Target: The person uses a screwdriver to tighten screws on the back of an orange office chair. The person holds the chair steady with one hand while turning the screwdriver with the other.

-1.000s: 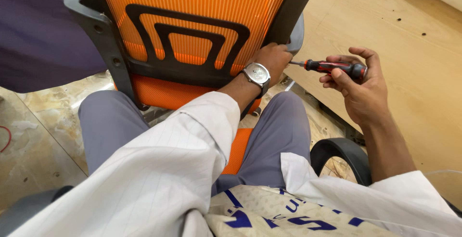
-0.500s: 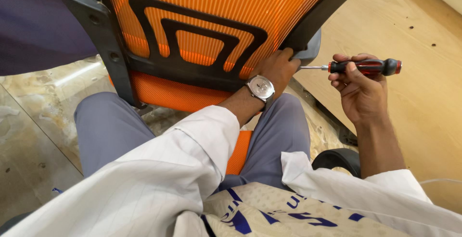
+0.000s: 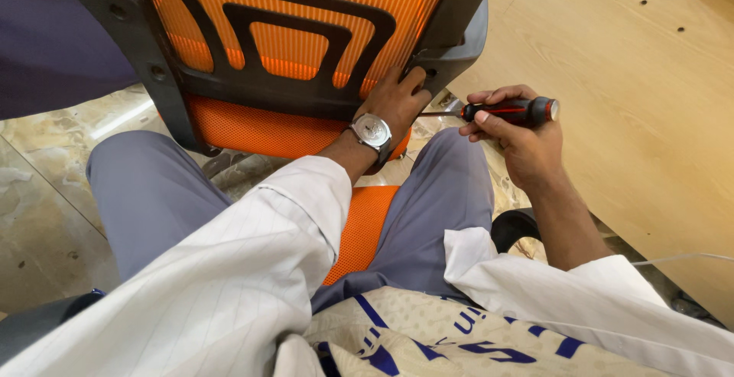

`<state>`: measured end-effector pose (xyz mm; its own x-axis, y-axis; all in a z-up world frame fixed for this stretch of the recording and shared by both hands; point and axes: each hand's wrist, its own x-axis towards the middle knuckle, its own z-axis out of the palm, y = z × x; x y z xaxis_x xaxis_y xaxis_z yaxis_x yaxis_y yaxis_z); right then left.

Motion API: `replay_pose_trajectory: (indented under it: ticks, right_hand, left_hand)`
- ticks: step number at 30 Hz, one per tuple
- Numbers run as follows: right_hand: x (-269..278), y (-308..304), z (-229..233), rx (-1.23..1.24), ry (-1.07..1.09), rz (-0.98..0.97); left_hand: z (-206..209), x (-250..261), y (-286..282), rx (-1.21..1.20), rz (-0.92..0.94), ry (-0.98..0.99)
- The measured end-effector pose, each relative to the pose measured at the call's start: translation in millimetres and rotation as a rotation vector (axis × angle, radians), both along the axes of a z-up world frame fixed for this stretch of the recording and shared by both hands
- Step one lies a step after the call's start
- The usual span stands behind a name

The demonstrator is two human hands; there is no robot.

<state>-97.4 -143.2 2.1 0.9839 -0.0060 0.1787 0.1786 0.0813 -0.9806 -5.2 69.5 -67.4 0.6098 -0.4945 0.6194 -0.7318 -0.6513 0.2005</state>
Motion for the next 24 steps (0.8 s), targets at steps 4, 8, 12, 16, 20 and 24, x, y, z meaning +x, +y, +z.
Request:
replay_pose_trajectory:
  ticks: [4, 8, 12, 16, 20, 24]
  right_hand:
    - [-1, -4, -10, 0.037, 0.031, 0.01]
    - [-5, -13, -10, 0.106, 0.042, 0.023]
    - [-11, -5, -6, 0.137, 0.031, 0.025]
    - [-9, 7, 0, 0.091, -0.001, 0.115]
    - [-9, 9, 3, -0.046, -0.057, 0.086]
    - [-16, 5, 7, -0.072, -0.099, 0.047]
  left_hand:
    - [-2, 4, 0, 0.03, -0.017, 0.034]
    - [2, 12, -1, 0.01, -0.054, 0.093]
    - [0, 0, 4, -0.04, -0.069, 0.1]
    - [-1, -8, 1, 0.089, 0.03, -0.002]
    - [-5, -6, -15, 0.233, 0.1, -0.063]
    - [-6, 2, -40, 0.229, 0.09, -0.058]
